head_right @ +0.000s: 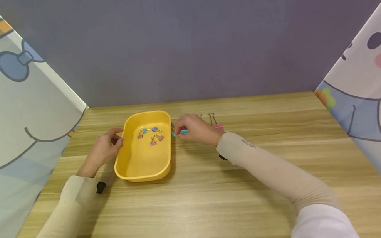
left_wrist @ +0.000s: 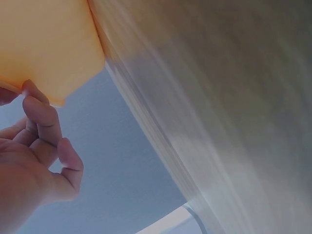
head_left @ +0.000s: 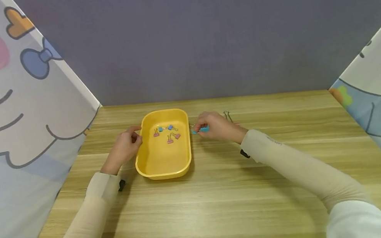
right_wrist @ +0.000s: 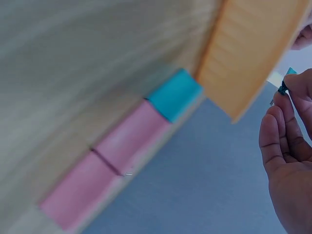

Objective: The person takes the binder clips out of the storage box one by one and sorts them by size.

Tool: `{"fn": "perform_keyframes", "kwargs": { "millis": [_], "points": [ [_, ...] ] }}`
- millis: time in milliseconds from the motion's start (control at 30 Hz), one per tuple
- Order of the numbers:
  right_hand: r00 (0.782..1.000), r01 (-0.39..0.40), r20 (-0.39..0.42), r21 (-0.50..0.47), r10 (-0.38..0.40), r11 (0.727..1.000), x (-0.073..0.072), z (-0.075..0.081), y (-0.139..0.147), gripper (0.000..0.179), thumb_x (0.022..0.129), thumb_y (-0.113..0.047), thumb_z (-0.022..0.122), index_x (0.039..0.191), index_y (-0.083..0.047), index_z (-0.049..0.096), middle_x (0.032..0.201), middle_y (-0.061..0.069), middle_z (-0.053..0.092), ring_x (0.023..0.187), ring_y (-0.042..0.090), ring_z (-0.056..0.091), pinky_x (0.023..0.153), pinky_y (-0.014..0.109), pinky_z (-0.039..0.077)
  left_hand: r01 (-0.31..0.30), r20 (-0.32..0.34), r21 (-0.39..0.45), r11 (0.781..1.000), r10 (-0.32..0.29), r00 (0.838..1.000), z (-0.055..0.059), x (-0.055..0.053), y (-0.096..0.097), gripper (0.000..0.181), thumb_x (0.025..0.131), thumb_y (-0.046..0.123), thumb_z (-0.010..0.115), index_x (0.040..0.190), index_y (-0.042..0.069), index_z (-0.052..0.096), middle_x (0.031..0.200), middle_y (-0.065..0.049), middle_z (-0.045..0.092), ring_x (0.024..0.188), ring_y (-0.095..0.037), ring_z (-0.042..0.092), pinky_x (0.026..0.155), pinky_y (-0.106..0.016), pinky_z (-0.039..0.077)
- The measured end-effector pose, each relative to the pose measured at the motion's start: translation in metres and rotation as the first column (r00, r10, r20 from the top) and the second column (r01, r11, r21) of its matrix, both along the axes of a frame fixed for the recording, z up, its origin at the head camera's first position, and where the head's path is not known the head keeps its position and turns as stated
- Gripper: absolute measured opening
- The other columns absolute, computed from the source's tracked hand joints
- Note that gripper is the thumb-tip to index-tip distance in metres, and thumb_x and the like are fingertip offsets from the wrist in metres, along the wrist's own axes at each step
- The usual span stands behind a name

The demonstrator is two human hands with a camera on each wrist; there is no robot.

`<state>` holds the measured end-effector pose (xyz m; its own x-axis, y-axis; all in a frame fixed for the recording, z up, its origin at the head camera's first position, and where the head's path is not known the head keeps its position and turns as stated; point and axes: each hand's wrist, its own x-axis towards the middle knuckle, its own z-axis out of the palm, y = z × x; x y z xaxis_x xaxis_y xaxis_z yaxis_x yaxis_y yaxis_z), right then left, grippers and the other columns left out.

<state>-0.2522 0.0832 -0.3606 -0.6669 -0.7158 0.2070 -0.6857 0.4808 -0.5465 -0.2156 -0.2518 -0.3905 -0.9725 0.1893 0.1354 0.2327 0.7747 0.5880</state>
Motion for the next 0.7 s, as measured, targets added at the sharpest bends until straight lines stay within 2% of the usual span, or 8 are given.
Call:
{"fn": "perform_keyframes", "kwargs": {
  "millis": [200, 333, 400, 567, 700],
  "points": [
    [1.000, -0.020, -0.004, 0.035, 0.020, 0.999, 0.005, -0.021, 0.009, 0.007, 0.081, -0.002, 0.072, 0.083, -0.008, 0.072, 0.085, -0.003, 0.061, 0.084, 0.017, 0.058, 0.074, 0.029, 0.050, -0.003, -0.008, -0.014, 1.000, 0.002, 1.000, 0.001, -0.001, -0.001, 0.037, 0.093, 0.006, 0.053, 0.127, -0.006, 0.051, 0.086, -0.014, 0.062, 0.070, -0.023, 0.057, 0.061, -0.033, 0.048],
    [0.998, -0.054, 0.027, 0.067, 0.053, 0.996, 0.009, -0.036, 0.010, 0.006, 0.081, -0.001, 0.072, 0.083, -0.007, 0.071, 0.084, -0.003, 0.062, 0.081, 0.013, 0.057, 0.072, 0.023, 0.048, -0.007, 0.008, -0.018, 1.000, 0.007, 1.000, 0.001, 0.000, -0.001, 0.037, 0.093, 0.007, 0.054, 0.128, -0.005, 0.050, 0.087, -0.015, 0.062, 0.070, -0.023, 0.058, 0.061, -0.033, 0.048],
    [0.995, -0.071, 0.069, 0.075, 0.066, 0.995, 0.011, -0.042, 0.010, 0.008, 0.081, 0.000, 0.071, 0.082, -0.007, 0.071, 0.084, -0.003, 0.063, 0.080, 0.010, 0.057, 0.071, 0.021, 0.049, -0.006, 0.012, -0.013, 1.000, 0.006, 1.000, 0.001, 0.000, 0.000, 0.038, 0.093, 0.006, 0.054, 0.128, -0.006, 0.050, 0.088, -0.015, 0.063, 0.071, -0.023, 0.058, 0.062, -0.034, 0.048],
    [0.987, -0.104, 0.131, 0.093, 0.091, 0.990, 0.014, -0.049, 0.009, 0.010, 0.080, 0.001, 0.071, 0.082, -0.009, 0.071, 0.084, -0.003, 0.066, 0.078, 0.004, 0.061, 0.069, 0.018, 0.050, -0.004, 0.014, -0.009, 1.000, 0.004, 1.000, 0.001, 0.000, 0.000, 0.038, 0.093, 0.006, 0.054, 0.128, -0.006, 0.049, 0.088, -0.016, 0.062, 0.071, -0.023, 0.058, 0.062, -0.035, 0.049],
    [0.986, -0.119, 0.130, 0.108, 0.105, 0.987, 0.016, -0.049, 0.008, 0.009, 0.081, 0.000, 0.071, 0.083, -0.009, 0.072, 0.084, -0.004, 0.067, 0.077, 0.004, 0.060, 0.069, 0.018, 0.050, -0.006, 0.015, -0.017, 1.000, 0.006, 1.000, 0.001, 0.000, -0.001, 0.038, 0.093, 0.006, 0.053, 0.129, -0.006, 0.049, 0.088, -0.015, 0.062, 0.071, -0.023, 0.057, 0.063, -0.034, 0.048]
  ]
}}
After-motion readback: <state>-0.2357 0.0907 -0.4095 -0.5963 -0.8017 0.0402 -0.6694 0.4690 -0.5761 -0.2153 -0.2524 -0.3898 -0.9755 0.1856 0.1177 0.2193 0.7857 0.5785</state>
